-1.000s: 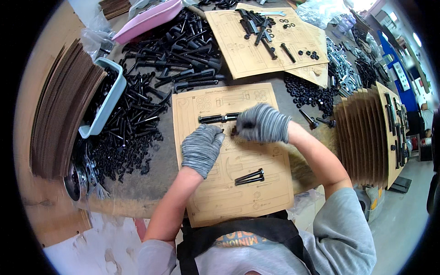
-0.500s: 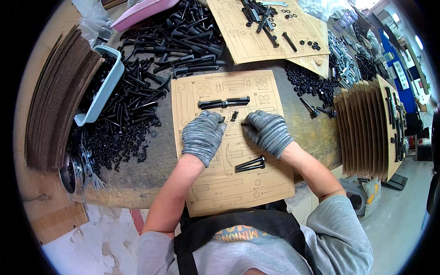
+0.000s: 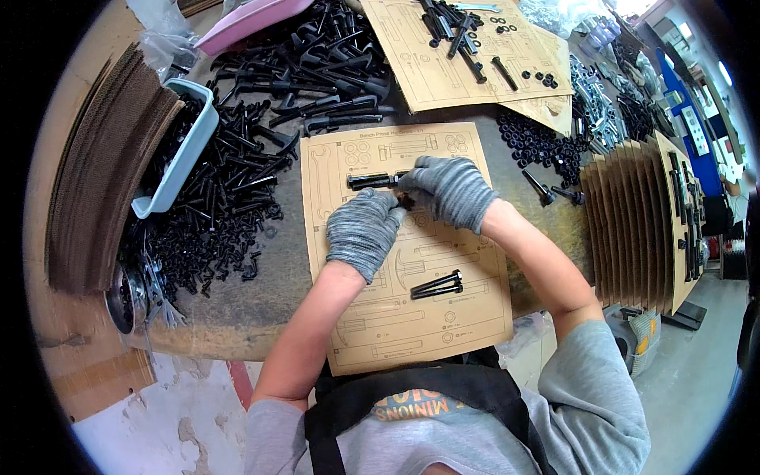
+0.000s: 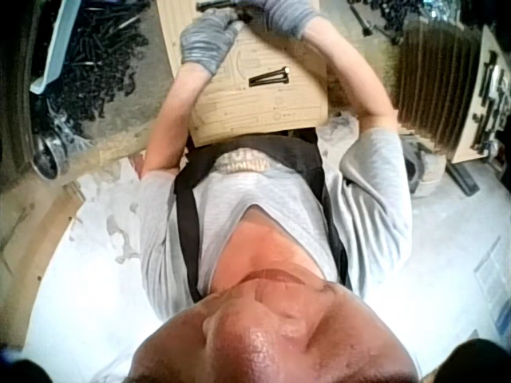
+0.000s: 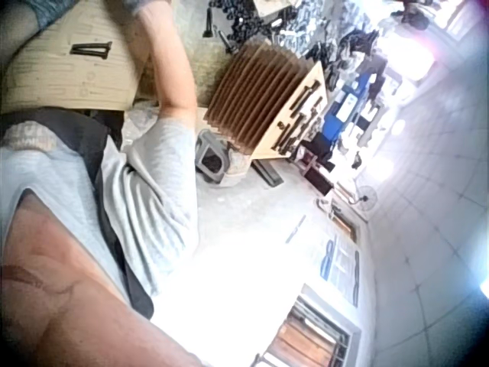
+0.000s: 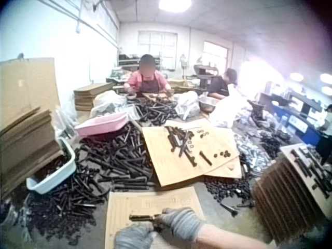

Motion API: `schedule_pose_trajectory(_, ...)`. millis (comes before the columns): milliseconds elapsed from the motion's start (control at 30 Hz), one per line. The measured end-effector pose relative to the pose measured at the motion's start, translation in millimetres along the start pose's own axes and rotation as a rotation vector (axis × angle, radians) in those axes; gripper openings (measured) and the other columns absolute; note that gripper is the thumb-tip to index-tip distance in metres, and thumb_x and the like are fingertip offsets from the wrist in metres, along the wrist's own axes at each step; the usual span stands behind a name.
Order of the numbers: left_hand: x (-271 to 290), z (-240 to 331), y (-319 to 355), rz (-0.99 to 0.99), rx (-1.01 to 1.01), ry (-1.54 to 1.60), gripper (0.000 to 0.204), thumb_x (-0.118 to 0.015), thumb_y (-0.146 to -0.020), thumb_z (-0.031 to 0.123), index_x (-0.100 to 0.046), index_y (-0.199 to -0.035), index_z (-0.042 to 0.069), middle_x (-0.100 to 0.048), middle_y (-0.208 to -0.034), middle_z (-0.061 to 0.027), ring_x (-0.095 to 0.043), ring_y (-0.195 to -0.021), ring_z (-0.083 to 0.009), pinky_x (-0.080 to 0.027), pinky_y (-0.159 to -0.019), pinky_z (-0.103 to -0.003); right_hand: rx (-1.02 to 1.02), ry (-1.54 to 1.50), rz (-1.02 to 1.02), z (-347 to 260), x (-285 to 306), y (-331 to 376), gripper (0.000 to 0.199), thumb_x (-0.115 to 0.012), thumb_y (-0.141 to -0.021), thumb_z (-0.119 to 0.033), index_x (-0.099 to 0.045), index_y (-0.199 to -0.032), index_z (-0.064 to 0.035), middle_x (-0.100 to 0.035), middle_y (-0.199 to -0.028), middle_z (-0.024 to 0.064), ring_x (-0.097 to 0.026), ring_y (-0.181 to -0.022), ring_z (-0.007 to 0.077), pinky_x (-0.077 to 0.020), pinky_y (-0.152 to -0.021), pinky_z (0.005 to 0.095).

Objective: The person sorts black metal hardware including bolts, nuts, washers, and tools from a large pile on a workbench. They place the items onto a cardboard template with printed outlines, arranging each piece into its designated spot.

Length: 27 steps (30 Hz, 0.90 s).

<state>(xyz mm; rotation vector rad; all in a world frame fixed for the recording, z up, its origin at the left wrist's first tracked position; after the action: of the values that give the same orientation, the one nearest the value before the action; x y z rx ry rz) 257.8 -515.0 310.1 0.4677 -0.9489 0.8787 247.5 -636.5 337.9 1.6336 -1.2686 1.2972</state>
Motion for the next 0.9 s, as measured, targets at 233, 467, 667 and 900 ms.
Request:
schedule_pose_trajectory(233,-13.8,1.6,-7.2,0.079,-0.113,0.096,0.037,-0.07,-0.078,0.026,-0.065,-0.11,0.01,-0.067,-0.101,-0.01,-0.064,-0.092,-0.0261,-0.05,-0.083,-0.037,-0.108,-0.282,0.077,22.3,-12.2,18.4,0.016,-0.071,-0.076,-0.018,-0.071,-0.089,-0.0087,-0.066,-0.082,0.0109,-0.063,-0.076,0.0296,-0.0511,-0.072,0.0376)
schedule_pose_trajectory(467,-13.1,4.8,-19.2,-0.127,-0.02,0.176,0.03,-0.067,-0.079,0.021,-0.064,-0.107,0.009,-0.065,-0.099,-0.013,-0.063,-0.09,-0.0297,-0.05,-0.082,-0.039,-0.033,-0.271,0.172,24.4,-11.0,21.0,0.015,-0.071,-0.075,-0.015,-0.07,-0.088,-0.0082,-0.065,-0.081,0.0114,-0.062,-0.074,0.0305,-0.0512,-0.069,0.0368)
schedule_pose_trajectory(667,-15.1,3.5,-20.6,-0.053,-0.091,0.201,0.028,-0.068,-0.078,0.02,-0.066,-0.104,0.01,-0.065,-0.092,-0.0123,-0.062,-0.083,-0.0283,-0.05,-0.077,-0.038,-0.024,-0.278,0.2,25.3,-14.6,24.8,0.016,-0.066,-0.078,-0.024,-0.068,-0.087,-0.0105,-0.063,-0.083,0.0096,-0.062,-0.078,0.0302,-0.0504,-0.071,0.0402)
schedule_pose_trajectory(900,-10.3,5.1,-18.5,0.007,-0.142,0.189,0.033,-0.071,-0.076,0.02,-0.065,-0.106,0.009,-0.066,-0.091,-0.0111,-0.063,-0.078,-0.0246,-0.051,-0.075,-0.035,-0.09,-0.217,0.262,17.9,-11.6,27.6,0.014,-0.067,-0.078,-0.02,-0.067,-0.089,-0.0105,-0.064,-0.082,0.0101,-0.063,-0.074,0.0296,-0.0514,-0.068,0.0383)
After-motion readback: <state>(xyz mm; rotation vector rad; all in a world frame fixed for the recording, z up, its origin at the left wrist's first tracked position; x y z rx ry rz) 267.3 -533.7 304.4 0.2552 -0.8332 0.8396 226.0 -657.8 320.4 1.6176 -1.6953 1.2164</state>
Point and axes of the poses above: each hand's wrist, its own y-axis away from the middle knuckle, its own x-axis out of the back of the hand, z = x × y, the point moved 7 cm from there along -y, towards the middle knuckle
